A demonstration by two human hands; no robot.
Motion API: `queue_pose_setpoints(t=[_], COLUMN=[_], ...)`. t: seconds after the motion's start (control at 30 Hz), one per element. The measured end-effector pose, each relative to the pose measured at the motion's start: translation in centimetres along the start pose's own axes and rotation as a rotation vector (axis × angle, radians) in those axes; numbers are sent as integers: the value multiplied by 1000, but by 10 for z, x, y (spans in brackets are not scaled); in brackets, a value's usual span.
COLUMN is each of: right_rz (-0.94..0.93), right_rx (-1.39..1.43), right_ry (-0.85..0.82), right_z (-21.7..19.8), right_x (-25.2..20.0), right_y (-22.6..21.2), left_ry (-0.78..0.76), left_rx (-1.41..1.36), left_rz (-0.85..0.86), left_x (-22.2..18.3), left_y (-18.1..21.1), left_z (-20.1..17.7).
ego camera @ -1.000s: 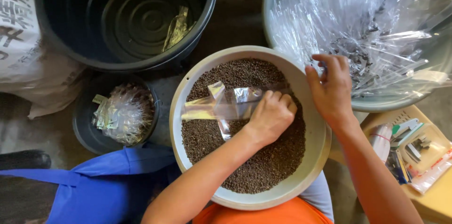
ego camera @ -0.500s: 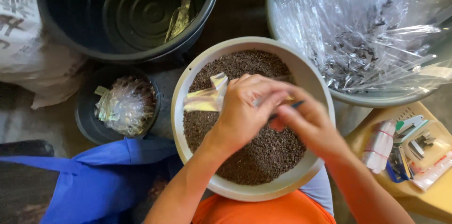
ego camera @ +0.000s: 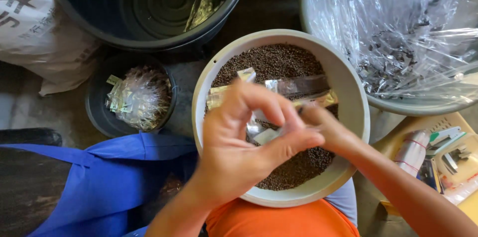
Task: The person fills small plastic bags with brown pellets from a bowl by hand and arranges the bags within the bowl.
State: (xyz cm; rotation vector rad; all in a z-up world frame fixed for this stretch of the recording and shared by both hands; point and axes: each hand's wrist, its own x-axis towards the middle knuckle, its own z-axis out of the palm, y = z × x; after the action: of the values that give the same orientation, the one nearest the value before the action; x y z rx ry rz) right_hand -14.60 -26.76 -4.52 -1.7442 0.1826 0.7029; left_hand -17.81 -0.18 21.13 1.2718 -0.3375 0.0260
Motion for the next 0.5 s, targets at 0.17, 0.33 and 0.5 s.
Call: queue_pose_setpoints(t=[0.17, 0.33, 0.5], right_rz=[-66, -422, -1046], right_rx=[256, -184, -34], right_ry=[125, 91, 111], right_z=[4, -15, -35], right_x=[-86, -113, -92], right_y=[-149, -168, -142], left_ry=[-26, -52, -17], left_rx=[96, 231, 204], left_rz=[-197, -187, -31], left_x=[-29, -23, 10], left_y=[-63, -75, -44], left_z=[7, 20, 21])
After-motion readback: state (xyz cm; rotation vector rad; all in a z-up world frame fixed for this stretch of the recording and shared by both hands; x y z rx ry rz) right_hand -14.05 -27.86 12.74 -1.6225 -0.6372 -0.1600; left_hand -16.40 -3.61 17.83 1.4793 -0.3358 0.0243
